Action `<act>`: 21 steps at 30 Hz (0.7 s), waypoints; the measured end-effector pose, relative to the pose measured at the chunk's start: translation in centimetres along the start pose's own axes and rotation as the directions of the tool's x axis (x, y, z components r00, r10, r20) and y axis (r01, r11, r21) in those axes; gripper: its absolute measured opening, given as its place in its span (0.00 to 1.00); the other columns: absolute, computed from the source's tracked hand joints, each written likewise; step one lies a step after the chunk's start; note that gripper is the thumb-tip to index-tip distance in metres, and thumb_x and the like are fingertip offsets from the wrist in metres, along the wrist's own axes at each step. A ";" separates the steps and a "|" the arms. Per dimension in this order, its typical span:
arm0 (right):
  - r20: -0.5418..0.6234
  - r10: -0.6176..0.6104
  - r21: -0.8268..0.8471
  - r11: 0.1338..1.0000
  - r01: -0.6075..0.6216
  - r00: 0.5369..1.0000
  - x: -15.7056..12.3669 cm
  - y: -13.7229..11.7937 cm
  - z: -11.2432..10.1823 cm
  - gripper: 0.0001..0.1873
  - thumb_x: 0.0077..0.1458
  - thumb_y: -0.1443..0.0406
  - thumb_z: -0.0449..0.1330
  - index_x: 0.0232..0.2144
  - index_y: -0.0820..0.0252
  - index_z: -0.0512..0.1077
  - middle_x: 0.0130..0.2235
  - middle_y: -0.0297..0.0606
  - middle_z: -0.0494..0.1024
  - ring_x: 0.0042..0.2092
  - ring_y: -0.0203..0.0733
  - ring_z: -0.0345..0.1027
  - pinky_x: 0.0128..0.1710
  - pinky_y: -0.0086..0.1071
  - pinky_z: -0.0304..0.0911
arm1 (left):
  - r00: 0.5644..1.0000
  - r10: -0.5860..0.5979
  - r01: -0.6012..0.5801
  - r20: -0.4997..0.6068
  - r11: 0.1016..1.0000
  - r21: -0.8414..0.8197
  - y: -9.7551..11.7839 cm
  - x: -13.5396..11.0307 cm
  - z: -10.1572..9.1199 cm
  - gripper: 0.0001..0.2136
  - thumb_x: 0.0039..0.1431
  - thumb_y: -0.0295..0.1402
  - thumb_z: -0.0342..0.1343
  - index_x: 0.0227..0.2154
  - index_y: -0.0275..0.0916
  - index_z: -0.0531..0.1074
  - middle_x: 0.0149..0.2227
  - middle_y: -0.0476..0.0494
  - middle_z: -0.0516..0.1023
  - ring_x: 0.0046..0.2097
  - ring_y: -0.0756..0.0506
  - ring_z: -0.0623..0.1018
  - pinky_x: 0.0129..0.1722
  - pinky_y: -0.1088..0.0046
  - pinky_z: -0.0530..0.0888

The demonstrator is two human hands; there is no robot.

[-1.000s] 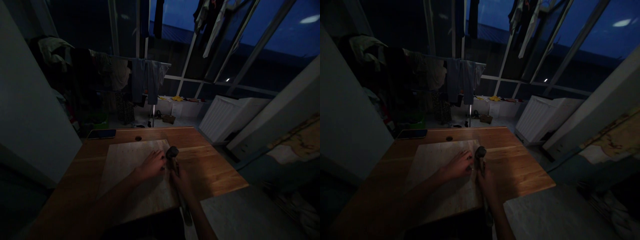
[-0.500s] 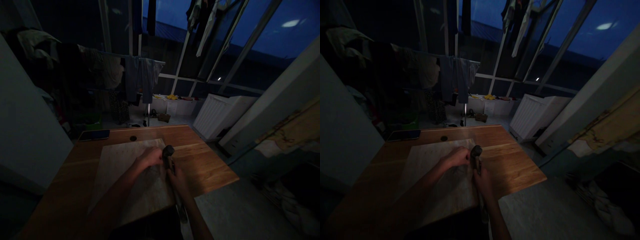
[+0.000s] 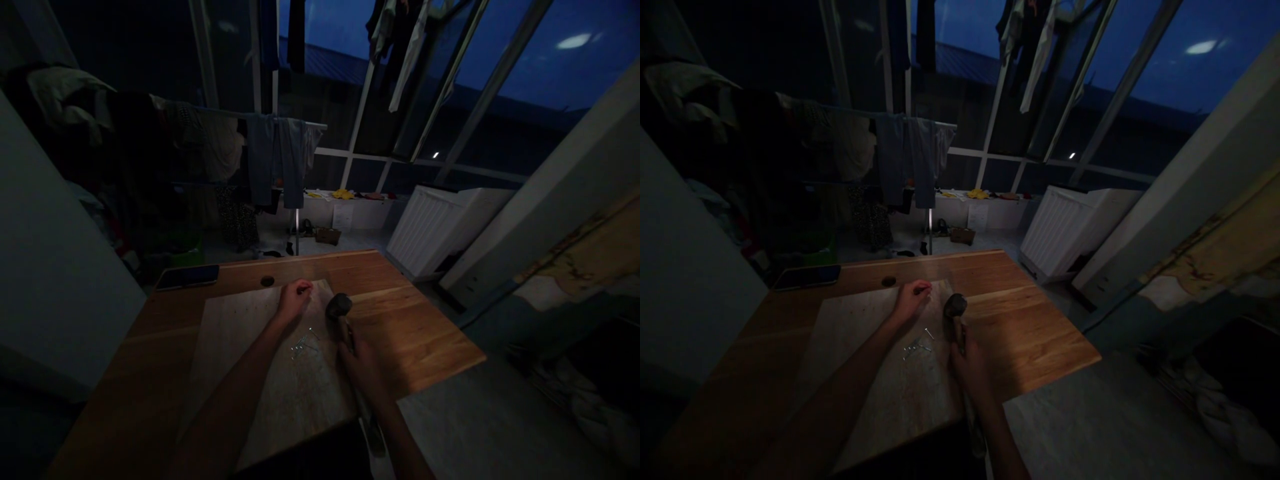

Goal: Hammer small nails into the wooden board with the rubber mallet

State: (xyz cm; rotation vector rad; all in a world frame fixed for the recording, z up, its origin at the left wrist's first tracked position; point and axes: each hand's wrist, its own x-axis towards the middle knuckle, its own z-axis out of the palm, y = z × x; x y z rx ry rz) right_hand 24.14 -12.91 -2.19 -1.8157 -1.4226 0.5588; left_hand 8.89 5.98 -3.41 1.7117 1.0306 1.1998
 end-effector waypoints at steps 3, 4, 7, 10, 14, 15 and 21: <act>0.031 0.058 0.032 0.998 -0.059 0.998 -0.1 -0.4 -0.1 0.29 0.58 0.63 0.52 0.59 0.69 0.71 0.53 0.54 0.82 0.54 0.53 0.78 0.53 0.39 0.70 | 1.000 0.007 -0.008 0.012 0.999 0.046 0.2 -0.2 0.1 0.06 0.55 0.23 0.59 0.32 0.37 0.80 0.36 0.42 0.86 0.39 0.45 0.83 0.44 0.71 0.78; 0.042 0.066 0.034 0.997 -0.068 0.997 -0.1 -0.5 -0.2 0.30 0.58 0.63 0.52 0.60 0.70 0.70 0.54 0.54 0.82 0.54 0.53 0.78 0.53 0.39 0.70 | 1.000 0.010 -0.011 0.015 0.998 0.057 0.3 -0.3 0.1 0.06 0.55 0.23 0.59 0.33 0.37 0.80 0.36 0.42 0.86 0.38 0.45 0.83 0.44 0.71 0.78; 0.057 0.065 0.037 0.997 -0.067 0.996 -0.2 -0.7 -0.3 0.31 0.59 0.62 0.52 0.61 0.70 0.68 0.53 0.55 0.82 0.54 0.54 0.78 0.53 0.40 0.70 | 1.000 0.014 -0.016 0.024 0.997 0.079 0.5 -0.4 0.2 0.06 0.55 0.24 0.60 0.32 0.37 0.80 0.36 0.43 0.86 0.38 0.45 0.83 0.44 0.70 0.78; 0.065 0.061 0.050 0.997 -0.064 0.996 -0.2 -0.6 -0.3 0.30 0.61 0.59 0.51 0.61 0.68 0.69 0.52 0.54 0.82 0.54 0.54 0.78 0.53 0.40 0.70 | 0.999 0.007 -0.010 0.033 0.996 0.083 0.7 -0.5 0.2 0.05 0.54 0.24 0.60 0.31 0.38 0.80 0.34 0.44 0.85 0.37 0.45 0.82 0.43 0.71 0.77; 0.031 0.047 0.071 0.996 -0.049 0.998 -0.2 -0.4 -0.2 0.29 0.63 0.55 0.50 0.60 0.66 0.70 0.54 0.52 0.81 0.55 0.52 0.77 0.54 0.39 0.70 | 0.999 0.001 -0.004 0.044 0.998 0.069 0.7 -0.5 0.0 0.04 0.53 0.25 0.60 0.30 0.38 0.79 0.33 0.45 0.85 0.36 0.46 0.82 0.42 0.72 0.77; 0.027 0.041 0.073 0.996 -0.043 0.999 -0.2 -0.5 -0.2 0.29 0.64 0.54 0.50 0.60 0.66 0.70 0.55 0.52 0.81 0.55 0.52 0.77 0.54 0.39 0.70 | 0.999 0.003 -0.006 0.046 0.998 0.068 0.7 -0.5 -0.1 0.03 0.53 0.25 0.60 0.30 0.38 0.79 0.33 0.45 0.85 0.36 0.46 0.82 0.42 0.72 0.77; 0.024 0.035 0.037 0.999 -0.036 0.999 -0.4 -0.8 -0.2 0.27 0.66 0.56 0.48 0.60 0.63 0.70 0.52 0.49 0.83 0.54 0.51 0.78 0.52 0.38 0.70 | 0.999 0.015 -0.018 0.034 0.996 0.085 0.7 -0.5 0.0 0.03 0.53 0.26 0.60 0.29 0.39 0.79 0.33 0.46 0.85 0.36 0.46 0.82 0.42 0.71 0.77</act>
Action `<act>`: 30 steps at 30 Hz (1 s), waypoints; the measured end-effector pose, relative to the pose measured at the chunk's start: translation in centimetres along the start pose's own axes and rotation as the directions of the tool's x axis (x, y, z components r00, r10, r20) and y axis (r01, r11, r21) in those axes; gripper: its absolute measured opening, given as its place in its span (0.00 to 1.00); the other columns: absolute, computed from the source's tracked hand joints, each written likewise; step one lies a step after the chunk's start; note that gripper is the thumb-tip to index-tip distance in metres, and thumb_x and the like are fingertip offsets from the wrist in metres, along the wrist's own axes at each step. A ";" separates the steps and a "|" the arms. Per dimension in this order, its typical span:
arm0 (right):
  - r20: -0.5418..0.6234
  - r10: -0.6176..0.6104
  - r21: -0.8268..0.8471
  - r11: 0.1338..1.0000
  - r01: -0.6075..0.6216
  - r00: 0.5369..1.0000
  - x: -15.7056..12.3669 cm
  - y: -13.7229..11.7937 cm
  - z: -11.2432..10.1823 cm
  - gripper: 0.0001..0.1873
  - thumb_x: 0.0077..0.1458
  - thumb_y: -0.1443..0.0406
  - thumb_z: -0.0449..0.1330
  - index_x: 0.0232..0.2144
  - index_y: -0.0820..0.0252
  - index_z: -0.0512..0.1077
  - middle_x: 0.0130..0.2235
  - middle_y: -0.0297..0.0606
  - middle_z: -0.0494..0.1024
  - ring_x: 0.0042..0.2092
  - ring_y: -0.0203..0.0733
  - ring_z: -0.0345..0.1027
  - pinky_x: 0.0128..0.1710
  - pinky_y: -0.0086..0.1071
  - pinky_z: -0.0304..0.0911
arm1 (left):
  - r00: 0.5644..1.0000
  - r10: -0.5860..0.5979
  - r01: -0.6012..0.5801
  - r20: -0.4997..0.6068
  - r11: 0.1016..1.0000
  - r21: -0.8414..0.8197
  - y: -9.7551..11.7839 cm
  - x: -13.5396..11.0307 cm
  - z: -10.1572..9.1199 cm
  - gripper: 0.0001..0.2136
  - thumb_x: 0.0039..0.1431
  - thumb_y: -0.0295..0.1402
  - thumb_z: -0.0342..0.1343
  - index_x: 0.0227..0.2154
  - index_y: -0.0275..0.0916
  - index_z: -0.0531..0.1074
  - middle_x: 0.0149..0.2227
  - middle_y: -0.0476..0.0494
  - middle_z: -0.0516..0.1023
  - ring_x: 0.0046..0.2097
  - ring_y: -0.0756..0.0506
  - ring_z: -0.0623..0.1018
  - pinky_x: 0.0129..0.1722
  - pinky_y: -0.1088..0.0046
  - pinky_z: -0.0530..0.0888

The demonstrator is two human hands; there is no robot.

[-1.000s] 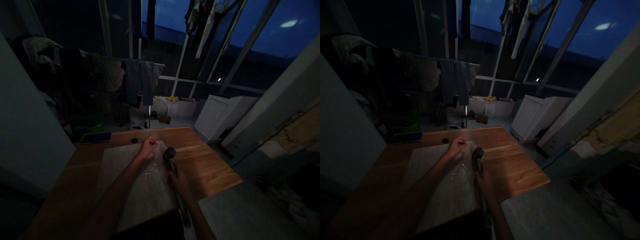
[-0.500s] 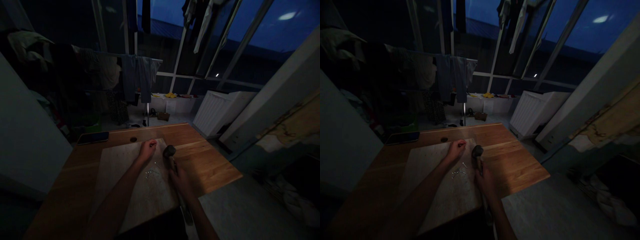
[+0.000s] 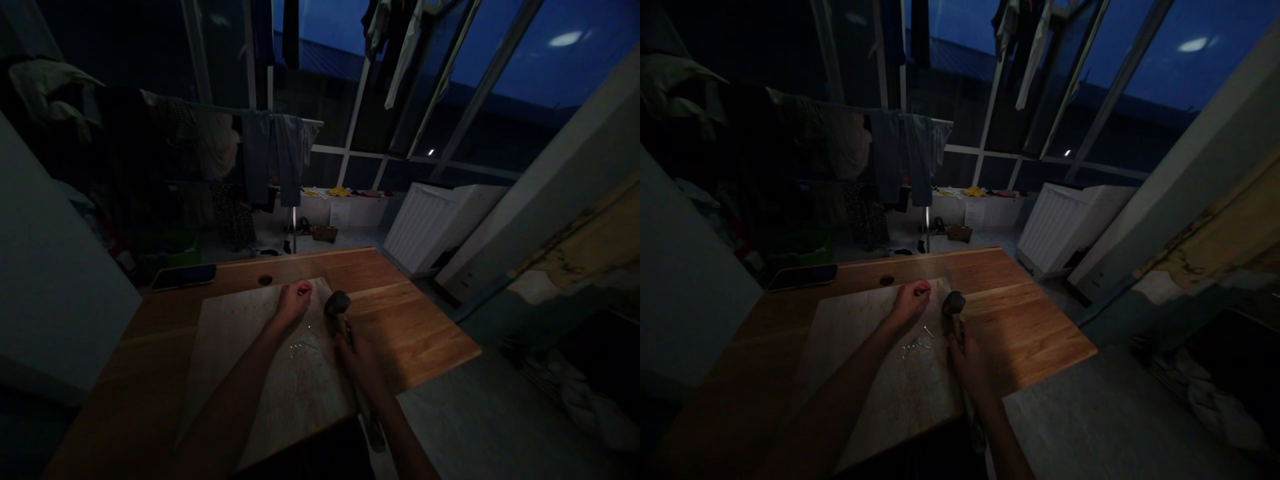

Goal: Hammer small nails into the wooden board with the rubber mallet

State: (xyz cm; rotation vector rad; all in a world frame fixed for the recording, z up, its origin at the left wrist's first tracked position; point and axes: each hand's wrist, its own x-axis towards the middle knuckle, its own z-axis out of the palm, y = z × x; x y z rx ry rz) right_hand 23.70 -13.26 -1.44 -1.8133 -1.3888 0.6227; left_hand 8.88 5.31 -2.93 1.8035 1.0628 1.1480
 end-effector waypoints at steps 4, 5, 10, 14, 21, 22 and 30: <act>0.051 0.010 -0.033 0.999 -0.008 0.999 0.2 -0.6 -0.6 0.26 0.67 0.57 0.48 0.61 0.63 0.68 0.51 0.50 0.83 0.51 0.51 0.79 0.51 0.38 0.70 | 1.000 0.007 -0.007 0.021 1.000 0.002 -0.3 -0.1 0.2 0.04 0.53 0.26 0.59 0.29 0.38 0.79 0.32 0.46 0.84 0.35 0.46 0.81 0.41 0.72 0.76; 0.071 0.007 -0.038 0.999 -0.004 0.997 0.3 -0.9 -0.8 0.26 0.67 0.58 0.48 0.61 0.63 0.68 0.51 0.50 0.83 0.51 0.51 0.79 0.50 0.38 0.70 | 0.999 0.015 -0.015 0.028 1.000 0.007 -0.4 -0.2 0.3 0.05 0.53 0.25 0.59 0.29 0.38 0.79 0.32 0.46 0.84 0.35 0.46 0.81 0.41 0.72 0.76; 0.141 -0.025 -0.144 0.988 0.046 0.990 1.2 -2.0 -1.7 0.22 0.69 0.61 0.46 0.59 0.64 0.68 0.51 0.52 0.82 0.51 0.50 0.79 0.48 0.35 0.68 | 1.000 0.019 -0.020 0.020 0.998 0.051 -0.8 -0.4 0.5 0.07 0.53 0.23 0.57 0.31 0.38 0.79 0.33 0.47 0.84 0.36 0.47 0.81 0.41 0.73 0.76; 0.145 0.022 -0.305 0.952 0.023 0.989 2.3 -2.3 -1.5 0.20 0.70 0.62 0.46 0.53 0.66 0.71 0.46 0.54 0.84 0.46 0.52 0.81 0.43 0.35 0.67 | 1.000 -0.006 0.005 0.018 0.997 0.078 -0.6 -0.5 0.5 0.08 0.53 0.23 0.59 0.35 0.39 0.79 0.34 0.46 0.84 0.36 0.47 0.81 0.41 0.73 0.76; 0.062 -0.020 -0.287 0.957 0.037 0.998 4.7 -3.0 -1.5 0.21 0.71 0.60 0.47 0.56 0.64 0.70 0.42 0.50 0.85 0.44 0.51 0.81 0.40 0.32 0.65 | 0.999 -0.053 0.052 0.002 0.994 0.097 -0.1 -0.5 0.2 0.16 0.52 0.22 0.61 0.45 0.39 0.78 0.30 0.49 0.82 0.34 0.47 0.81 0.39 0.73 0.75; 0.063 -0.031 -0.286 0.957 0.048 0.998 5.1 -3.4 -1.6 0.20 0.71 0.60 0.47 0.56 0.63 0.70 0.43 0.50 0.85 0.44 0.51 0.81 0.40 0.32 0.65 | 0.998 -0.055 0.055 0.003 0.994 0.090 -0.1 -0.5 0.2 0.16 0.53 0.22 0.61 0.45 0.39 0.78 0.30 0.49 0.82 0.34 0.47 0.81 0.39 0.73 0.75; 0.095 -0.158 -0.286 0.941 0.179 0.983 7.7 -6.6 -1.8 0.18 0.71 0.62 0.48 0.55 0.61 0.71 0.45 0.49 0.85 0.48 0.48 0.80 0.42 0.31 0.64 | 0.996 -0.084 0.084 -0.001 0.996 0.041 -0.4 -0.5 0.4 0.17 0.53 0.23 0.61 0.47 0.38 0.77 0.29 0.50 0.82 0.33 0.47 0.80 0.37 0.74 0.73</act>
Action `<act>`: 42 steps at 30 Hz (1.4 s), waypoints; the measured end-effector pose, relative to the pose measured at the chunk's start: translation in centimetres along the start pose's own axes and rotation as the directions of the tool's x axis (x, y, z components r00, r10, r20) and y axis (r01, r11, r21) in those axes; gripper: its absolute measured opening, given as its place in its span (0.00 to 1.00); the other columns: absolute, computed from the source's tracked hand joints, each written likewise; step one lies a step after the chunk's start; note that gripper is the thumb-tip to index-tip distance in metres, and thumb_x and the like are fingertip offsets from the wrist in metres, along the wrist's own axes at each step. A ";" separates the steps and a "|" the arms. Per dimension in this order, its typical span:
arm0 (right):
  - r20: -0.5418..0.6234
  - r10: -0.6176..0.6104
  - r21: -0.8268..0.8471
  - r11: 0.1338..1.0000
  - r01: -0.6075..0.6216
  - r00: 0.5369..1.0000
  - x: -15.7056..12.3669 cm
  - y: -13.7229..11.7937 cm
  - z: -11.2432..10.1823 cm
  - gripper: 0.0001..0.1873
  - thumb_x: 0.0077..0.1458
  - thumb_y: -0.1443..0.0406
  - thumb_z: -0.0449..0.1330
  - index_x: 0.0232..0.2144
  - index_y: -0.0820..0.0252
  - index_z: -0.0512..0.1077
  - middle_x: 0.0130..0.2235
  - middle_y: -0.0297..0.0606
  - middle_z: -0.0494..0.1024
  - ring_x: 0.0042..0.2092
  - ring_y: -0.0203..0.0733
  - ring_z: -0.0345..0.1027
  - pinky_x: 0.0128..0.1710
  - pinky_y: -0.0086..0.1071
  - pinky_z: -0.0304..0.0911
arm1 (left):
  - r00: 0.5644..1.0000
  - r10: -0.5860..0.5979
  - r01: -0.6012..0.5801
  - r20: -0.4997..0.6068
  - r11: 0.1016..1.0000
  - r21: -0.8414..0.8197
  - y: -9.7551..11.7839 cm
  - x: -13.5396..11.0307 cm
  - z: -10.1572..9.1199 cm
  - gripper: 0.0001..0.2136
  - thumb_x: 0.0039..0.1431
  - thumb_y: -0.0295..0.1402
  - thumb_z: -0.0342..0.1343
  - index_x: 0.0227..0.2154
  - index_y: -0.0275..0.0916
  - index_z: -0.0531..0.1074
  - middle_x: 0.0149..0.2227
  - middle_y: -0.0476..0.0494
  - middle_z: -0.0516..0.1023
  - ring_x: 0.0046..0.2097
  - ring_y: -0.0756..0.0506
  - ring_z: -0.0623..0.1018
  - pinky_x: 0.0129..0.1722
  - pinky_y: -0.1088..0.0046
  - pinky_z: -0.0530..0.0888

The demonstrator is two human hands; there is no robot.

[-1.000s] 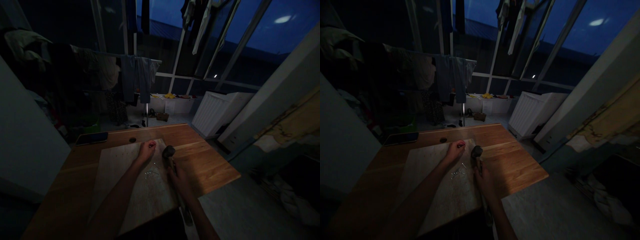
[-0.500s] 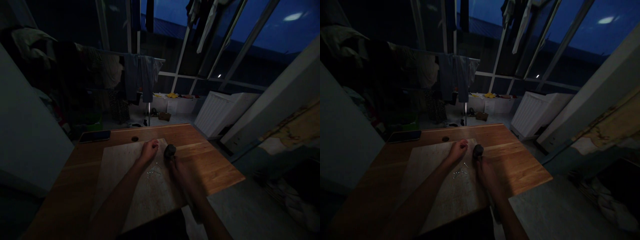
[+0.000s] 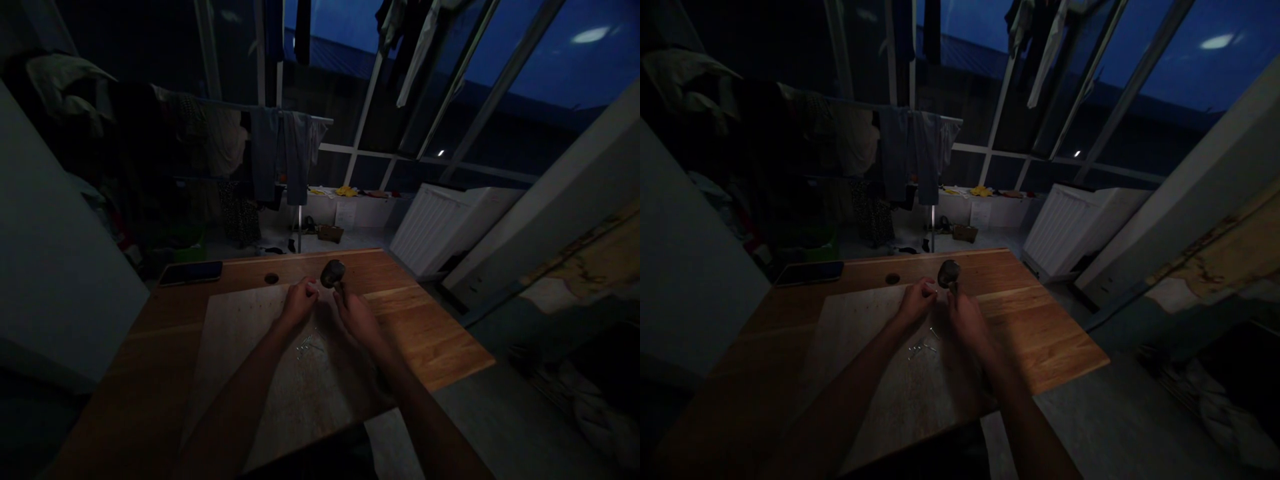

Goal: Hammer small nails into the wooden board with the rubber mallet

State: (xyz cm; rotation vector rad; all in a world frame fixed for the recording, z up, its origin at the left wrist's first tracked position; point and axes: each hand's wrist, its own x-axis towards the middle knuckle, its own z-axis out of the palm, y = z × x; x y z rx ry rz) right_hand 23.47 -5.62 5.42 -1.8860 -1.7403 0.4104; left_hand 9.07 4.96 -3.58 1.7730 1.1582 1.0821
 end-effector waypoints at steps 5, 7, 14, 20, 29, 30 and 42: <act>-0.003 0.010 -0.038 0.999 -0.010 1.000 -0.2 -1.0 0.6 0.18 0.72 0.62 0.47 0.56 0.61 0.70 0.43 0.49 0.85 0.45 0.49 0.80 0.41 0.31 0.63 | 1.000 0.007 -0.006 0.015 1.000 -0.023 0.0 0.0 0.0 0.17 0.53 0.22 0.60 0.47 0.37 0.77 0.29 0.50 0.81 0.33 0.48 0.80 0.36 0.75 0.72; -0.003 0.019 -0.061 0.998 -0.019 1.000 -0.4 -1.2 1.0 0.20 0.72 0.62 0.46 0.59 0.62 0.69 0.43 0.50 0.85 0.45 0.50 0.80 0.40 0.32 0.63 | 1.000 0.012 -0.012 0.019 1.000 -0.019 0.3 0.0 -0.1 0.18 0.53 0.22 0.60 0.48 0.37 0.77 0.27 0.51 0.81 0.32 0.48 0.80 0.35 0.75 0.72; 0.117 0.036 -0.111 0.993 -0.023 0.992 -0.3 -1.2 1.3 0.19 0.72 0.63 0.47 0.58 0.64 0.69 0.41 0.52 0.85 0.41 0.49 0.81 0.35 0.31 0.60 | 0.999 -0.035 0.035 0.014 0.999 -0.007 0.8 0.0 -0.3 0.20 0.50 0.19 0.60 0.47 0.38 0.78 0.27 0.53 0.80 0.32 0.49 0.79 0.33 0.77 0.70; 0.034 0.055 -0.116 0.992 -0.051 0.998 -0.5 -1.5 0.9 0.22 0.73 0.62 0.44 0.62 0.62 0.66 0.46 0.53 0.84 0.46 0.50 0.80 0.39 0.31 0.62 | 1.000 -0.018 0.018 0.013 1.000 0.000 0.6 0.0 -0.2 0.19 0.53 0.22 0.60 0.49 0.38 0.77 0.29 0.50 0.82 0.33 0.48 0.80 0.36 0.75 0.72; 0.092 0.082 -0.126 0.990 -0.070 0.992 -1.1 -0.8 1.0 0.21 0.73 0.62 0.46 0.61 0.63 0.67 0.45 0.52 0.85 0.44 0.49 0.80 0.37 0.31 0.61 | 0.999 -0.020 0.020 0.029 1.000 -0.009 0.8 0.0 -0.4 0.18 0.53 0.21 0.60 0.48 0.37 0.77 0.29 0.50 0.82 0.34 0.47 0.80 0.37 0.74 0.73; 0.080 0.101 -0.135 0.987 -0.089 0.992 -1.2 -0.6 0.9 0.21 0.73 0.63 0.46 0.61 0.64 0.67 0.45 0.52 0.85 0.45 0.49 0.80 0.38 0.31 0.61 | 0.999 -0.020 0.020 0.030 1.000 -0.007 0.8 0.0 -0.4 0.18 0.53 0.21 0.61 0.47 0.37 0.77 0.30 0.49 0.82 0.34 0.47 0.81 0.38 0.74 0.73; 0.082 0.190 -0.200 0.965 -0.171 0.978 -2.2 2.3 2.4 0.20 0.73 0.65 0.44 0.56 0.67 0.69 0.47 0.56 0.84 0.45 0.49 0.81 0.39 0.32 0.63 | 0.995 -0.014 0.010 0.096 0.999 0.045 1.4 0.5 -2.0 0.12 0.49 0.26 0.65 0.39 0.38 0.75 0.34 0.46 0.80 0.37 0.47 0.78 0.39 0.73 0.73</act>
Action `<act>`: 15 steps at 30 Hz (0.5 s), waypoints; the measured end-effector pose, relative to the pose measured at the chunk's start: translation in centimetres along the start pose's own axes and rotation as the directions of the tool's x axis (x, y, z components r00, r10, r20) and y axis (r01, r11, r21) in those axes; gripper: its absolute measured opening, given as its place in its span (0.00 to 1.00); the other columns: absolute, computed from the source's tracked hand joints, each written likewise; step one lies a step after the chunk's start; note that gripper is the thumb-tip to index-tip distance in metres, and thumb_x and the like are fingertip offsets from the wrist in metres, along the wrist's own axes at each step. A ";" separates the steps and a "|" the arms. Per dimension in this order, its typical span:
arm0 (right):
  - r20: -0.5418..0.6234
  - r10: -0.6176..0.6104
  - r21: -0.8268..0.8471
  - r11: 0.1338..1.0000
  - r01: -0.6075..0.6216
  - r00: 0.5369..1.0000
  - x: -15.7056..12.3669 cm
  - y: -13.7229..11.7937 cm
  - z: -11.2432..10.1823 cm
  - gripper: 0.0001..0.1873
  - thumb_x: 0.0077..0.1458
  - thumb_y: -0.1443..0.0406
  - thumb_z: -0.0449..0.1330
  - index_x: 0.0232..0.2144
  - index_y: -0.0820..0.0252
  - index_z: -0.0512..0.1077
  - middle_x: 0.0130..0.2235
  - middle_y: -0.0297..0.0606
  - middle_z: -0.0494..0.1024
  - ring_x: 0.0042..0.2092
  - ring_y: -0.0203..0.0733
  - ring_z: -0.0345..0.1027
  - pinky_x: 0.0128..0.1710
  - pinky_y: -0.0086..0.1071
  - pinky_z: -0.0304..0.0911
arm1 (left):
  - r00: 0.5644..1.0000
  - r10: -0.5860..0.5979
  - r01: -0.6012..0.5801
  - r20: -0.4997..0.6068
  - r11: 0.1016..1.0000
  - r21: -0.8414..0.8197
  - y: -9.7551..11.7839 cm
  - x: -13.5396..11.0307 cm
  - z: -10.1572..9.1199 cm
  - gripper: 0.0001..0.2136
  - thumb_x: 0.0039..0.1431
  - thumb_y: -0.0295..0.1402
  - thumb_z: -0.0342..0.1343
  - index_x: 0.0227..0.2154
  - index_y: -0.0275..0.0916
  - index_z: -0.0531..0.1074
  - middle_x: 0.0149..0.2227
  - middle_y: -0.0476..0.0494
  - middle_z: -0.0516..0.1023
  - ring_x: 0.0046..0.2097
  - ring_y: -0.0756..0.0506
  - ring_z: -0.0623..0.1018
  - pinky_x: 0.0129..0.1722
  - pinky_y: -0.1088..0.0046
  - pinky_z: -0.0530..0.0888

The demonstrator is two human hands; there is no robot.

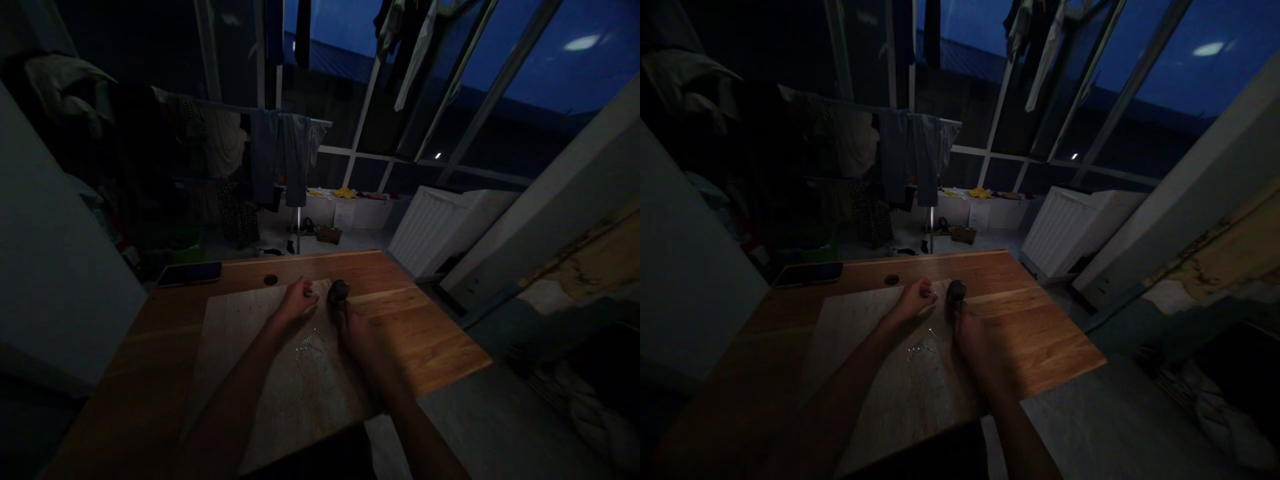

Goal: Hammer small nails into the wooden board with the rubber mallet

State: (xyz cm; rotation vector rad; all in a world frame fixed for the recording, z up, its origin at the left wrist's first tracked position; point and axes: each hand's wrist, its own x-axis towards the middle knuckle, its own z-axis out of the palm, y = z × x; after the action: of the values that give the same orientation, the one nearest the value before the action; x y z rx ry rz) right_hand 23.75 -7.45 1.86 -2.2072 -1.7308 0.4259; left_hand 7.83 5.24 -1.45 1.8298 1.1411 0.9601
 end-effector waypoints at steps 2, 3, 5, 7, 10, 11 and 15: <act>0.000 -0.011 0.011 1.000 0.011 1.000 0.1 -0.1 0.0 0.19 0.73 0.66 0.44 0.56 0.67 0.69 0.48 0.55 0.84 0.45 0.48 0.81 0.39 0.31 0.63 | 0.992 0.053 -0.063 0.114 0.995 0.083 0.4 0.0 -1.1 0.08 0.48 0.26 0.65 0.33 0.39 0.75 0.34 0.46 0.78 0.38 0.46 0.77 0.39 0.73 0.72; 0.001 -0.010 0.017 1.000 0.010 1.000 0.1 -0.1 0.0 0.19 0.72 0.66 0.45 0.57 0.66 0.69 0.48 0.55 0.84 0.45 0.48 0.81 0.39 0.31 0.63 | 0.975 0.080 -0.104 0.208 0.989 0.106 0.6 -0.1 -1.7 0.07 0.47 0.26 0.65 0.31 0.39 0.75 0.34 0.46 0.78 0.37 0.46 0.77 0.37 0.73 0.71; 0.003 -0.007 0.029 1.000 0.007 1.000 0.0 -0.2 -0.1 0.19 0.72 0.66 0.45 0.57 0.66 0.69 0.47 0.54 0.84 0.44 0.47 0.81 0.38 0.31 0.63 | 0.900 0.099 -0.161 0.425 0.980 0.114 1.4 -0.4 -2.8 0.06 0.45 0.25 0.65 0.28 0.39 0.77 0.31 0.48 0.77 0.34 0.47 0.75 0.34 0.74 0.70; 0.000 -0.005 0.042 0.999 0.005 1.000 -0.1 -0.2 -0.2 0.19 0.72 0.66 0.45 0.57 0.66 0.68 0.46 0.54 0.84 0.43 0.47 0.81 0.38 0.31 0.63 | 0.802 0.073 -0.183 0.593 0.975 0.128 2.3 -0.9 -3.4 0.07 0.43 0.25 0.65 0.28 0.40 0.78 0.29 0.50 0.77 0.31 0.48 0.75 0.31 0.74 0.68; -0.017 -0.018 0.081 0.997 0.019 1.000 -0.3 -0.1 -0.1 0.19 0.72 0.65 0.45 0.56 0.65 0.69 0.45 0.52 0.84 0.43 0.47 0.80 0.37 0.31 0.63 | 0.689 -0.020 -0.198 0.724 0.956 0.215 3.5 -1.4 -3.1 0.07 0.43 0.25 0.63 0.28 0.41 0.79 0.28 0.51 0.78 0.30 0.48 0.75 0.30 0.73 0.68; -0.026 -0.025 0.098 0.995 0.028 0.999 -0.3 0.0 -0.1 0.19 0.72 0.65 0.45 0.55 0.65 0.70 0.45 0.51 0.84 0.43 0.47 0.80 0.37 0.31 0.63 | 0.677 -0.051 -0.203 0.735 0.946 0.253 3.8 -1.5 -2.8 0.07 0.43 0.24 0.63 0.28 0.41 0.79 0.28 0.51 0.79 0.30 0.48 0.75 0.30 0.73 0.68; -0.032 -0.037 0.103 0.994 0.040 0.999 -0.2 0.3 0.0 0.19 0.72 0.64 0.45 0.54 0.65 0.71 0.45 0.51 0.84 0.43 0.46 0.80 0.38 0.30 0.63 | 0.688 -0.085 -0.259 0.721 0.899 0.354 4.2 -1.7 -1.2 0.06 0.39 0.23 0.65 0.21 0.41 0.77 0.24 0.51 0.77 0.26 0.48 0.73 0.28 0.72 0.67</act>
State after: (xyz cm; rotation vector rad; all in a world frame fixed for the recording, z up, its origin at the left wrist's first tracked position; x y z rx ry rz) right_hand 23.96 -7.75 1.72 -2.0938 -1.6937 0.4604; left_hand 7.70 2.58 2.46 2.3236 0.7740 -0.0647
